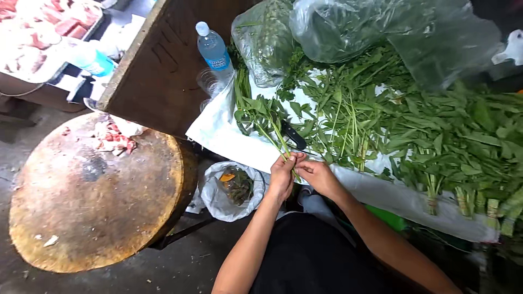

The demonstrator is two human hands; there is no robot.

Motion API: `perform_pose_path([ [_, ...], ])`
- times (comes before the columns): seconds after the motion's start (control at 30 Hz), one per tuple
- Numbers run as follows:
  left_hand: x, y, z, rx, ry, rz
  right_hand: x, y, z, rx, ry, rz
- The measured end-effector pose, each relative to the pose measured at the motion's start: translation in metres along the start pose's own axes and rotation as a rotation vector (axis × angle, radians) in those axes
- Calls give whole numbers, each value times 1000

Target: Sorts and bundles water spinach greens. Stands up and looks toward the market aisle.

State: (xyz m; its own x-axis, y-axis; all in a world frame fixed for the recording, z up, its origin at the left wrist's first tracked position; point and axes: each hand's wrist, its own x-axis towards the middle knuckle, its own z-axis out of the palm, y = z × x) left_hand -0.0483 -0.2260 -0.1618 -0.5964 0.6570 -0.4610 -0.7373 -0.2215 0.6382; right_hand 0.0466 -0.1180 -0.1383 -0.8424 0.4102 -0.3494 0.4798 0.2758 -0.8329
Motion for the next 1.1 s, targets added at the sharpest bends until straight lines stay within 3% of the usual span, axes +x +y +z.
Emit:
perform_pose_path([
  [0.33,3,9,4,-40,-63,-23,-12,-3,-18,229,-56,95],
  [0.5,1,14,-5,-10,-73,-16,-22,5,-20,476,-35,60],
  [0.67,-2,27,-16,112,58,-16,-32,15,-34,579,-46,-34],
  [0.8,4,39,-28,64,112,23,-43,20,-44,622,-53,-87],
  [1.1,-16,63,-35,101,-137,30,-36,26,-50,625,72,-69],
])
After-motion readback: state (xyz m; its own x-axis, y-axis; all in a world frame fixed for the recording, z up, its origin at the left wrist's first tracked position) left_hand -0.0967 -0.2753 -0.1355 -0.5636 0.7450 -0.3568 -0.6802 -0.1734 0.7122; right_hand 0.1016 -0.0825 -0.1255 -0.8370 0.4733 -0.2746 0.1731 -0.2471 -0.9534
